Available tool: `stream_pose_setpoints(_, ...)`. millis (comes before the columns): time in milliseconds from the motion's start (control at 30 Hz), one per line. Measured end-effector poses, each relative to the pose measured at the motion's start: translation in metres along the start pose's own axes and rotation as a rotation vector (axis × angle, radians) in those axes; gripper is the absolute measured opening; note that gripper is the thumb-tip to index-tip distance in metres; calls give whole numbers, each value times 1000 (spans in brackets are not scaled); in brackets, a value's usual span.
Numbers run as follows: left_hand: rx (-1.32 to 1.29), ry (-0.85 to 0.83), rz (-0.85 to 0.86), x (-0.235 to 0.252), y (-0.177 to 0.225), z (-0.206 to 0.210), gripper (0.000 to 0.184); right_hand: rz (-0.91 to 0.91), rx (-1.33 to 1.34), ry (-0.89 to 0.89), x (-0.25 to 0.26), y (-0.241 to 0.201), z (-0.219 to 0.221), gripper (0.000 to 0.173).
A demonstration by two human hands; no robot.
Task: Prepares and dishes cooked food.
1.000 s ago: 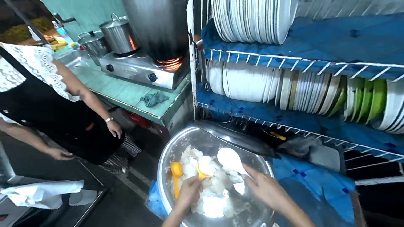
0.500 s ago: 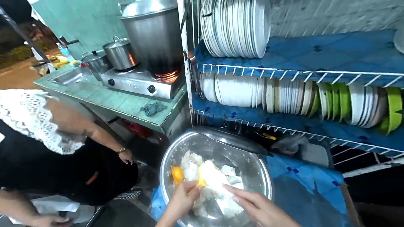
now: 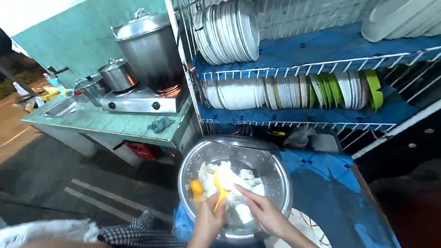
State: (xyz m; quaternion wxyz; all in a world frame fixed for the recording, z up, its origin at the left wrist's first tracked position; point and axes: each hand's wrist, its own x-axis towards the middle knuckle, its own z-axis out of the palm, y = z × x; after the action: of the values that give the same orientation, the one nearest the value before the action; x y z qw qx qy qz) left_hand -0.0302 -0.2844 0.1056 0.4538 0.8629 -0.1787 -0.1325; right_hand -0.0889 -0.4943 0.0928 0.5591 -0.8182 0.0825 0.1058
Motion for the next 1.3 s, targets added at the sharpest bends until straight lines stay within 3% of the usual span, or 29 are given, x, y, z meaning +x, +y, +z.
stream_pose_setpoints(133,-8,-85,-52,-11,-14,3,33,102,94,128,33,3,2,46)
stream_pose_setpoints(367,-623,-32,-358,-17,-40,8,34,281,-495,-112,56,39,-11,41)
stream_pose_setpoints(467,-734,15,-374,-16,-30,19,37,161,-573,26,28,34,1,35)
stream_pose_setpoints(533,-730,-16,-367,-20,-13,33,33,13,-367,62,-9,30,14,41)
stream_pose_setpoints(600,-744,-121,-338,-30,4,54,34,-60,1,22,-52,29,32,51)
stream_pose_setpoints(667,-774,-243,-304,-43,21,79,37,-55,199,124,-93,35,44,56)
stream_pose_setpoints(800,-721,-628,-282,-64,43,128,43,95,287,406,-162,61,35,43)
stream_pose_setpoints(900,-674,-920,-331,-64,27,157,52,209,181,510,-195,103,33,43)
stream_pose_setpoints(967,-624,-816,-548,-65,-5,179,55,334,-2,501,-202,134,36,48)
stream_pose_setpoints(1067,-631,-490,-769,-68,-57,213,60,589,-300,341,-185,163,47,55)
stream_pose_setpoints(1167,-688,-398,-755,-66,-86,233,53,742,-535,213,-162,180,58,70)
stream_pose_setpoints(1300,-590,-381,-738,-52,-89,246,44,685,-564,280,-173,171,47,71)
